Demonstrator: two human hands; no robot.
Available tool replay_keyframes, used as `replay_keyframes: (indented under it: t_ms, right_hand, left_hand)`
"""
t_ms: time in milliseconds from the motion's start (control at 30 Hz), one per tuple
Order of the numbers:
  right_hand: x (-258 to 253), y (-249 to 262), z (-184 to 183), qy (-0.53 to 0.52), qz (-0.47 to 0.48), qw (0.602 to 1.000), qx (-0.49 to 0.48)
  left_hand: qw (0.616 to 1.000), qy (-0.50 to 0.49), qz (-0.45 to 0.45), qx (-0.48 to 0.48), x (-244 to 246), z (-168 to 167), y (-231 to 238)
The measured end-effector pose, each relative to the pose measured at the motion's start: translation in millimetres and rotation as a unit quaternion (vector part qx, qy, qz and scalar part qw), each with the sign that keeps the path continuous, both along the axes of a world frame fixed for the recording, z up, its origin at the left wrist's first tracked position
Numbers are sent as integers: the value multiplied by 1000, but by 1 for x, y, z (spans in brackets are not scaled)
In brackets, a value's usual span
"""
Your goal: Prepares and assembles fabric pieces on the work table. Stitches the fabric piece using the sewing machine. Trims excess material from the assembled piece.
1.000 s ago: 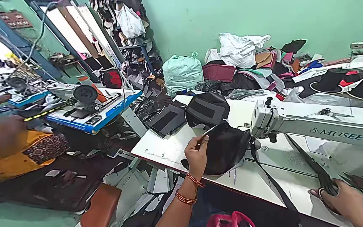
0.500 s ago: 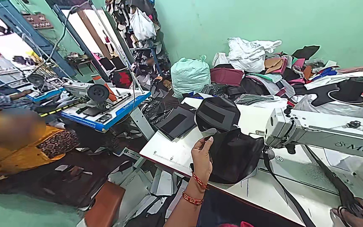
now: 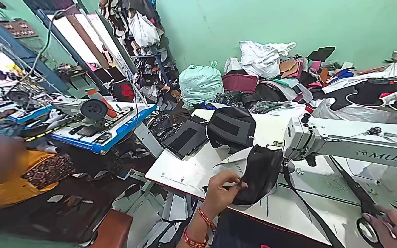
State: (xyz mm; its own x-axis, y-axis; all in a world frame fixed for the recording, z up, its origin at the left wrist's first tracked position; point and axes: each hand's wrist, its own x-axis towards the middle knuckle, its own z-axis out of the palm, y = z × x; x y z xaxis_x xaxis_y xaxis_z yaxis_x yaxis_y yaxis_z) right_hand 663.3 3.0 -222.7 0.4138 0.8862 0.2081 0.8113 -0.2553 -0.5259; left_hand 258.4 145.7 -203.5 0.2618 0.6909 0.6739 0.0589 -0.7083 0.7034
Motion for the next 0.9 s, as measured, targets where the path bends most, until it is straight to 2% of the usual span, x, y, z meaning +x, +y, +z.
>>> replay_keyframes:
  t_ms: [67,100,133,200,267,300,367,400,433,533,600,667,900]
  right_hand:
    - [-9,1,-13,-19,50,998,41]
    - [-15,3,-18,-25,77,996,48]
    - [-21,5,-24,-32,101,993,53]
    - [-38,13,-34,-42,134,988,64]
    - [-55,21,-45,-39,149,985,73]
    - [-63,26,-51,-46,147,985,82]
    - [-74,33,-64,-86,115,985,100]
    - [-77,35,-67,-103,97,984,108]
    - [-78,36,-69,-115,84,983,117]
    - [-79,34,-75,-133,53,977,157]
    - [-80,34,-77,-139,37,975,170]
    - [-81,35,-76,-137,28,975,171]
    - [-78,31,-67,-62,72,989,117]
  left_hand:
    - [992,94,-82,18,-13,0,1]
    - [991,107,-82,26,-18,3,4]
    - [992,109,-51,38,-23,9,9]
    - [988,110,76,76,-33,26,27]
    - [959,164,215,88,-42,45,60]
    - [938,237,248,53,-48,54,79]
    - [869,434,215,-103,-54,66,116]
    - [834,499,187,-146,-51,63,135]
    - [821,525,162,-156,-48,55,149]
    - [861,486,93,-120,-31,40,169]
    - [886,444,53,-119,-15,49,173]
    - [895,421,44,-140,0,65,175]
    - [940,227,201,-154,8,109,202]
